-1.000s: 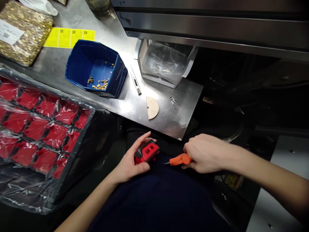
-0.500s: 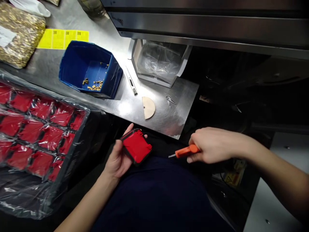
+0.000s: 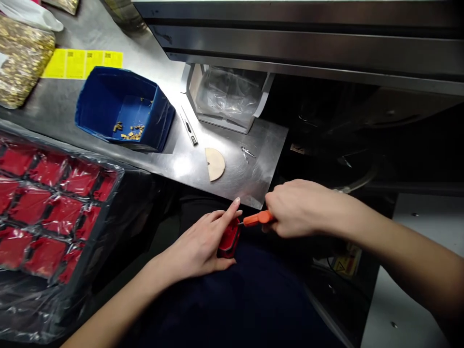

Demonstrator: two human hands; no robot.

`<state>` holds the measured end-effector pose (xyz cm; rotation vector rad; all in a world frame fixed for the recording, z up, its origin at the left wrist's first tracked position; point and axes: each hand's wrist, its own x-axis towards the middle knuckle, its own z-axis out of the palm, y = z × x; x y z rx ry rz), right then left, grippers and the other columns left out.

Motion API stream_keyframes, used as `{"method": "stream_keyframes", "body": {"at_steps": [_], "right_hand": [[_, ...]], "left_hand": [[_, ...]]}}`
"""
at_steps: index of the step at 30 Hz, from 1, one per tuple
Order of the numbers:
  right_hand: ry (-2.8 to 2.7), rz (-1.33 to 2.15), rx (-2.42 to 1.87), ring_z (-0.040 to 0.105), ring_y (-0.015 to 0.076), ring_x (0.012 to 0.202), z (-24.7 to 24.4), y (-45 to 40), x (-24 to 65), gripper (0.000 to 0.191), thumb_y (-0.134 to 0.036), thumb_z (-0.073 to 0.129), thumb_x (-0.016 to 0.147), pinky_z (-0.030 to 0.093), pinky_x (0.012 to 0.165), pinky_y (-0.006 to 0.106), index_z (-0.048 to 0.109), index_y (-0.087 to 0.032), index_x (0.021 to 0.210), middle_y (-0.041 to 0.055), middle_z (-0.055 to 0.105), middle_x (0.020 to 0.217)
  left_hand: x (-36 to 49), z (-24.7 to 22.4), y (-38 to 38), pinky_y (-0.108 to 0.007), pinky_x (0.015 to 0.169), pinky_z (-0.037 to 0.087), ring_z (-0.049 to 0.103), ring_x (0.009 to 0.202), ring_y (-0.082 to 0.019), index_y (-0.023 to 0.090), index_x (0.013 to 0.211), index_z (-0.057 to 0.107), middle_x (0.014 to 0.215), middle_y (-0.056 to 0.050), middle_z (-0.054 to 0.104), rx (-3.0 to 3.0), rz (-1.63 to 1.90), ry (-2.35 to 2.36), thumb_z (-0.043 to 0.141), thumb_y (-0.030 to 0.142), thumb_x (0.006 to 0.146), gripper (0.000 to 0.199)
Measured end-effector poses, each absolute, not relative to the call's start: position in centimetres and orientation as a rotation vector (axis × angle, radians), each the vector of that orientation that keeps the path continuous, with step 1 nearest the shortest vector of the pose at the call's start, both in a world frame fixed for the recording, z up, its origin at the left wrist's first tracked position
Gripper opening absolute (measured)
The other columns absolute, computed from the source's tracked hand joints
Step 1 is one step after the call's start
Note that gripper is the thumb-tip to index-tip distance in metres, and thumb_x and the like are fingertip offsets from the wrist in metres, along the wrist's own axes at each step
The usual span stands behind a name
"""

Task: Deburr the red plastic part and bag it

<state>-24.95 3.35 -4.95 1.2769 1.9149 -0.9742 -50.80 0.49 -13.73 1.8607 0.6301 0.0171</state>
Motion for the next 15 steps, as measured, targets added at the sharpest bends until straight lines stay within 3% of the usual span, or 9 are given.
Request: {"method": "stream_keyframes", "body": {"at_steps": [3,5,7,9,10,12,15], "right_hand": [[1.885,-0.972,1.259,0.058,0.0186,0.049,-5.5,3.1,-24.7,0.025,-0.037,0.064,0.081,0.032,0.049,0.029,0.068,-0.02,0.063,0.0027,0.061,0.056],[1.915,-0.963,1.296,0.061,0.0184,0.056,-6.3,2.4,-22.8,0.01,-0.026,0.063,0.079,0.038,0.056,0.03,0.069,-0.021,0.074,0.002,0.065,0.064],[2.07,-0.861,1.379,0.067,0.0201,0.075,-7.9,1.6,-19.9,0.016,-0.019,0.062,0.079,0.046,0.075,0.033,0.069,-0.021,0.093,0.0037,0.071,0.085],[2.234,-0.619,1.483,0.064,0.0266,0.104,-10.1,1.1,-16.7,0.029,-0.022,0.062,0.084,0.043,0.095,0.04,0.064,-0.02,0.113,0.0101,0.068,0.114],[2.246,-0.466,1.53,0.06,0.0309,0.114,-11.4,1.1,-15.2,0.034,-0.026,0.062,0.088,0.041,0.098,0.044,0.061,-0.019,0.121,0.0137,0.063,0.126],[2.155,-0.23,1.56,0.055,0.0364,0.118,-14.1,1.4,-12.8,0.039,-0.029,0.057,0.094,0.042,0.095,0.046,0.056,-0.018,0.132,0.0192,0.056,0.136],[2.044,-0.137,1.529,0.058,0.0342,0.114,-18.1,2.6,-10.9,0.04,-0.018,0.044,0.1,0.045,0.089,0.042,0.053,-0.015,0.139,0.0223,0.055,0.136]], "left_hand": [[-51.8,-14.5,0.5,-0.056,0.119,0.041,0.053,0.138,-0.035,0.041,0.164,0.008,0.155,-0.009,0.053,1.546,0.139,0.851,0.088,0.032,0.076,0.119],[-52.8,-14.9,0.5,-0.057,0.115,0.046,0.057,0.135,-0.036,0.039,0.162,0.022,0.152,-0.011,0.056,1.155,0.341,1.026,0.079,0.042,0.084,0.097],[-53.6,-15.2,0.5,-0.058,0.102,0.055,0.062,0.128,-0.039,0.034,0.156,0.036,0.15,-0.014,0.057,0.703,0.521,1.081,0.063,0.055,0.092,0.073],[-53.9,-15.5,0.3,-0.059,0.091,0.06,0.065,0.123,-0.042,0.028,0.148,0.048,0.151,-0.016,0.057,0.358,0.589,1.047,0.051,0.06,0.095,0.061],[-53.9,-15.7,0.0,-0.058,0.09,0.061,0.065,0.123,-0.042,0.026,0.144,0.052,0.152,-0.017,0.056,0.263,0.589,1.027,0.05,0.06,0.095,0.059],[-53.6,-16.2,-0.5,-0.055,0.091,0.061,0.062,0.128,-0.042,0.023,0.139,0.057,0.152,-0.017,0.056,0.21,0.567,1.008,0.056,0.054,0.095,0.054],[-53.1,-17.0,-1.1,-0.049,0.097,0.058,0.061,0.131,-0.038,0.022,0.138,0.058,0.148,-0.017,0.06,0.282,0.531,0.998,0.066,0.048,0.092,0.053]]}}
